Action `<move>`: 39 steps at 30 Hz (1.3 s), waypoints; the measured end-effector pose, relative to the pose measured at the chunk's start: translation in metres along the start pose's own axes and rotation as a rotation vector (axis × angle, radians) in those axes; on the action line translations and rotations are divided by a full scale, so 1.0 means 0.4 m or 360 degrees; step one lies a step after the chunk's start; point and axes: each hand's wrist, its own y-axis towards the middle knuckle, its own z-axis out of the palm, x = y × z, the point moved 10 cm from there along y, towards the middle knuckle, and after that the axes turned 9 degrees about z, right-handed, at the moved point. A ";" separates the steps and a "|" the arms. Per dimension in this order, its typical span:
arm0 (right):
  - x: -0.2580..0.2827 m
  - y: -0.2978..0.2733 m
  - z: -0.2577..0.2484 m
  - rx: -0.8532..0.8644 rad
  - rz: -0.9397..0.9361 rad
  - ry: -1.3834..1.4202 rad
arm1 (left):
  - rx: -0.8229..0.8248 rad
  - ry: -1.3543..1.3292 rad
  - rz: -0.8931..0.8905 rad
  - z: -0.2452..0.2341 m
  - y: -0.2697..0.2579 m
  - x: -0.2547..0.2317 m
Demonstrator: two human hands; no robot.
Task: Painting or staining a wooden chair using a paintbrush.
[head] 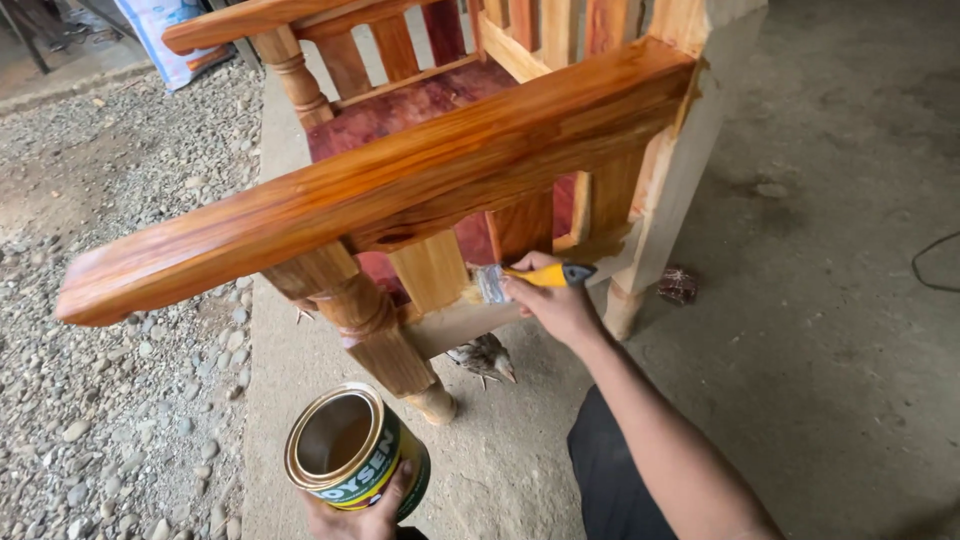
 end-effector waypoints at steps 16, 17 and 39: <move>-0.016 -0.012 0.071 0.0083 0.0224 0.1672 | 0.0054 0.0134 0.0261 0.046 0.024 0.022; -0.052 -0.017 0.078 0.0038 0.0285 0.1588 | 0.0052 0.0028 0.0083 0.049 0.020 0.040; 0.080 -0.198 0.152 0.0186 -0.1522 -0.1199 | -0.0172 -0.0215 -0.0188 0.003 -0.004 -0.010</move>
